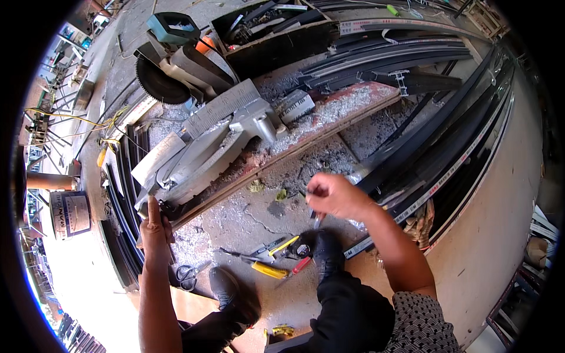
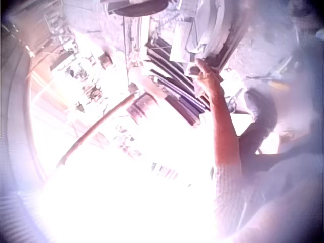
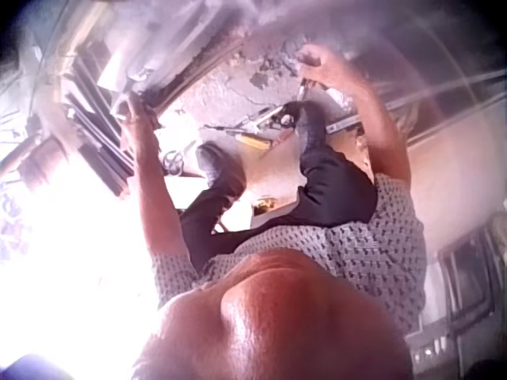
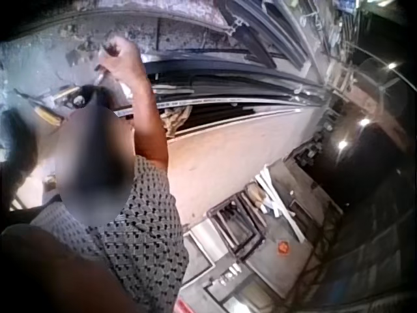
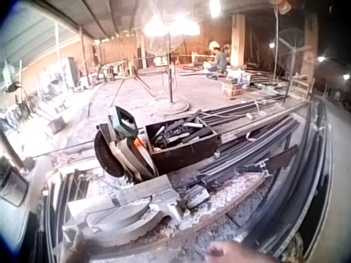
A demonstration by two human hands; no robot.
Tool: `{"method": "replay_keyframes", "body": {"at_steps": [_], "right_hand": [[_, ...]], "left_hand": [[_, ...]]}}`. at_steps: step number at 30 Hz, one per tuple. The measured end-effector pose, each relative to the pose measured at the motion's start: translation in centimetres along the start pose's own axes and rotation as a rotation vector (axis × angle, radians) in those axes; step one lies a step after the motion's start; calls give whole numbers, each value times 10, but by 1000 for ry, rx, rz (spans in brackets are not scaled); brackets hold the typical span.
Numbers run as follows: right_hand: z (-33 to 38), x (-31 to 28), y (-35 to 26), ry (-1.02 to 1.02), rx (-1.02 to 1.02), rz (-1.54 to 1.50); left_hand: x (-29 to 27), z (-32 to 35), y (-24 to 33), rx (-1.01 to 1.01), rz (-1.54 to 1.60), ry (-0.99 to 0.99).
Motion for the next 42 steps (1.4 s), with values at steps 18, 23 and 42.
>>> {"method": "replay_keyframes", "body": {"at_steps": [18, 23, 42], "right_hand": [[-15, -22, -34, 719, -727, 277], [-17, 37, 76, 493, -250, 475], [-138, 65, 156, 17, 78, 1265]], "left_hand": [[1, -1, 3, -24, 31, -3], [4, 0, 4, -15, 35, -5], [3, -5, -2, 18, 3, 83]]}}
Point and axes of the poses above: each hand's wrist, its own z-axis away from the middle knuckle, its own x-axis out of the palm, y = z × x, the point moved 2 cm from there along -z, towards the middle knuckle, and after that the axes turned 7 degrees about -y, right-handed, at the moved point
